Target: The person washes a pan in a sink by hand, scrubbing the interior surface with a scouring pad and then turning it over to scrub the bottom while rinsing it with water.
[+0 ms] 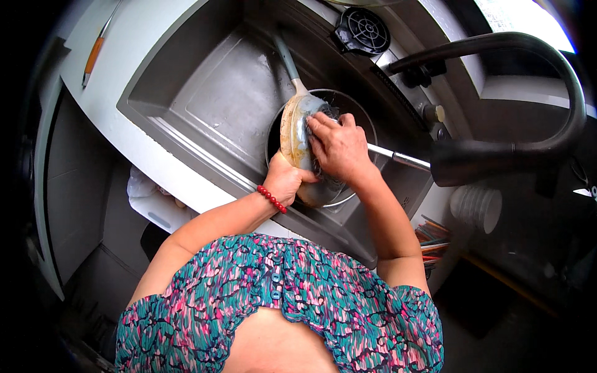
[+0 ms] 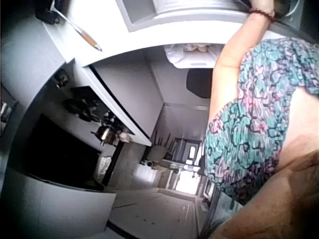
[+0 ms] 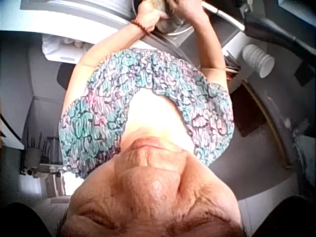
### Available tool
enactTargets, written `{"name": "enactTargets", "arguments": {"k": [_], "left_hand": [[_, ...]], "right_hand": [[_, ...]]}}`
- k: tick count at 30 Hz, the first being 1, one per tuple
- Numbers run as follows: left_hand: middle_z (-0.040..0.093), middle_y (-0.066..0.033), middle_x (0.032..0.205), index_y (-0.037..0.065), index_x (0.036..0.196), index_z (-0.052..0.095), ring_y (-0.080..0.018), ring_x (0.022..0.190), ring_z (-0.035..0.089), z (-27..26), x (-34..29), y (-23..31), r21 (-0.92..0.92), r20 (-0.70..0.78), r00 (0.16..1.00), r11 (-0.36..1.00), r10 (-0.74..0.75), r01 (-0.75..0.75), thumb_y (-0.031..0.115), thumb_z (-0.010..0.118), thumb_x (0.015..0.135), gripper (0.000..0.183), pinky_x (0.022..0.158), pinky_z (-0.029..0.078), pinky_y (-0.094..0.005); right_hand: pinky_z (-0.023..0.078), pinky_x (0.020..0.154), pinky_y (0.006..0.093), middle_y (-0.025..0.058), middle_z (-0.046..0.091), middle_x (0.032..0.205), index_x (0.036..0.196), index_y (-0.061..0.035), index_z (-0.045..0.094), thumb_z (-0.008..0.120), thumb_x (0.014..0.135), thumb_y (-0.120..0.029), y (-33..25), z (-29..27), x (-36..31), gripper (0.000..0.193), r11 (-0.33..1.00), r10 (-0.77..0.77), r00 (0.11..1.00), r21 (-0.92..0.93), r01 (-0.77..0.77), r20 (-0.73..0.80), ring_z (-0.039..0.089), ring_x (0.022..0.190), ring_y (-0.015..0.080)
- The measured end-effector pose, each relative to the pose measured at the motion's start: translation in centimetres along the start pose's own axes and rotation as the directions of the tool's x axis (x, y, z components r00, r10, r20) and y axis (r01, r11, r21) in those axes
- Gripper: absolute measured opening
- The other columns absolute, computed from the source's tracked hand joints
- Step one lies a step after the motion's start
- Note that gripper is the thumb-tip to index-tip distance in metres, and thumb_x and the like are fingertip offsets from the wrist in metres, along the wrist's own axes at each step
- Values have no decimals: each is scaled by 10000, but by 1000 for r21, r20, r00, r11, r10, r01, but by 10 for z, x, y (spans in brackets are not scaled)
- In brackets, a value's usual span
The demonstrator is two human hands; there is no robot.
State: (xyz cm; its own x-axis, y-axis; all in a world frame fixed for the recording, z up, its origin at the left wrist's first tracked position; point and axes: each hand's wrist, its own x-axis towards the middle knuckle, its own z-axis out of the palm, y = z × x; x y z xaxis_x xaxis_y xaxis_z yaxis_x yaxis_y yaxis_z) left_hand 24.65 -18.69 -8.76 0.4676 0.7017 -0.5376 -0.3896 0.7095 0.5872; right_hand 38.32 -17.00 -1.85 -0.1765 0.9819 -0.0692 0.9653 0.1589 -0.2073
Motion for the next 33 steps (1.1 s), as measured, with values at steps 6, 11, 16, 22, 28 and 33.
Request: {"name": "enactTargets", "arguments": {"k": [6,11,16,22,28,33], "left_hand": [[622,-107,1091,-30,1160,544,-241,993,611,6,-7,3,-53,6,996,994,-93,94,-228,667,565,639,862,511,-374],[625,-94,1076,-25,1165,547,-245,987,609,2,-7,0,-86,24,996,992,-89,90,-235,649,554,654,862,507,-380],[632,-90,1071,-24,1164,553,-244,979,614,3,-8,-3,-75,25,991,988,-133,135,-239,635,556,650,852,510,-376],[632,-108,1078,-32,1171,555,-256,981,618,3,-8,1,-56,33,989,987,-146,147,-236,612,584,624,854,515,-374],[625,-108,1106,-19,1201,543,-264,1036,608,1,-6,-4,-8,41,991,992,-125,125,-235,601,595,646,901,508,-393],[607,-114,1163,-9,1235,522,-245,1074,587,4,-5,2,13,26,984,984,-175,175,-221,597,682,597,930,486,-371]], "right_hand": [[542,704,434,-20,647,1162,1175,-147,638,557,866,-201,33,26,16,324,981,187,982,-47,-188,-15,597,825,342],[499,764,409,64,623,1235,1183,-73,632,646,783,-101,1,3,-11,402,998,-21,1000,-57,20,-8,545,853,344],[507,753,408,47,627,1230,1196,-95,629,623,804,-107,9,8,-9,393,997,44,999,-69,-46,-25,550,852,333],[508,634,445,2,627,1210,1171,-131,628,601,824,-169,20,18,-8,350,999,24,998,-33,-26,-51,570,842,340],[468,671,457,-32,616,1186,1176,-150,625,594,827,-178,-6,8,-8,351,985,-25,1000,-172,28,18,545,935,315],[466,674,476,-20,623,1116,1112,-140,639,572,843,-208,-2,11,21,286,978,113,988,-186,-92,104,564,922,332]]}}
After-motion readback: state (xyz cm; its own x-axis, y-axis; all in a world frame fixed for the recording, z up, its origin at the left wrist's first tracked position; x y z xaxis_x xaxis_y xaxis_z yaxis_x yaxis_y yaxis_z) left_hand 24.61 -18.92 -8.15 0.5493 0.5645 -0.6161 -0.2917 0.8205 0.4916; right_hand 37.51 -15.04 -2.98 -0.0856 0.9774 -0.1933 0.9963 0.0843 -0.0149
